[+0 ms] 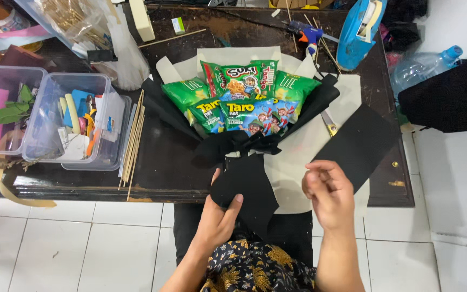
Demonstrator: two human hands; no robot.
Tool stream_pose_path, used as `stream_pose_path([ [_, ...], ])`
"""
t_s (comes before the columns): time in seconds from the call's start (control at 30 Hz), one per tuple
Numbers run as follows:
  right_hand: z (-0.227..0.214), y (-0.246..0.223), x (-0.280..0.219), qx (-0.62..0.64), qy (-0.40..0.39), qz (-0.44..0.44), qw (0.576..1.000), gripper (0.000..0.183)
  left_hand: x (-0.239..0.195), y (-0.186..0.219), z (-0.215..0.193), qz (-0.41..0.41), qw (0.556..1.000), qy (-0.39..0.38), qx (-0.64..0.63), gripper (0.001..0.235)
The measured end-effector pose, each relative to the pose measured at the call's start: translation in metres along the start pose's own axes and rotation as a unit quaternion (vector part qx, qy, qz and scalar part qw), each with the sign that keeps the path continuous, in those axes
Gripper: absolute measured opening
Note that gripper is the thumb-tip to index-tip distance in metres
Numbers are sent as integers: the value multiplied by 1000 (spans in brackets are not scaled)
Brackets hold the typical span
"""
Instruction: The person constructs a snack bouquet by attaching black paper pieces to a base holding snack bags using a glue gun.
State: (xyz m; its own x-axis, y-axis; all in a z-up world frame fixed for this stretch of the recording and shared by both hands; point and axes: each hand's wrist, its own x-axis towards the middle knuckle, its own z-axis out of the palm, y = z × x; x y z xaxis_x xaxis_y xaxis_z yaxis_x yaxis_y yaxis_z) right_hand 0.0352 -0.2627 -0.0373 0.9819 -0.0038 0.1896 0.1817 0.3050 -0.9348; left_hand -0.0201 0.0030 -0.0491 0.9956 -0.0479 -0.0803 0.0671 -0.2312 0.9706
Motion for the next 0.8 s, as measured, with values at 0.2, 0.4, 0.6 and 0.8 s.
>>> stream_pose_path([
  [0.2, 19, -7, -19, -57, 51, 0, 997, 29, -7, 19, -3, 97, 993, 54, -30, 45],
  [0.4, 34, -20, -24, -190, -24, -24, 981, 48, -3, 38, -6, 66, 990, 29, -120, 55],
  [0.6, 40, -8, -40, -349, -98, 114, 925, 28, 11, 37, -6, 41, 993, 51, -97, 30],
  [0.8, 33, 3, -45, -363, -95, 117, 919, 53, 22, 38, -39, -32, 935, 298, -188, 38],
])
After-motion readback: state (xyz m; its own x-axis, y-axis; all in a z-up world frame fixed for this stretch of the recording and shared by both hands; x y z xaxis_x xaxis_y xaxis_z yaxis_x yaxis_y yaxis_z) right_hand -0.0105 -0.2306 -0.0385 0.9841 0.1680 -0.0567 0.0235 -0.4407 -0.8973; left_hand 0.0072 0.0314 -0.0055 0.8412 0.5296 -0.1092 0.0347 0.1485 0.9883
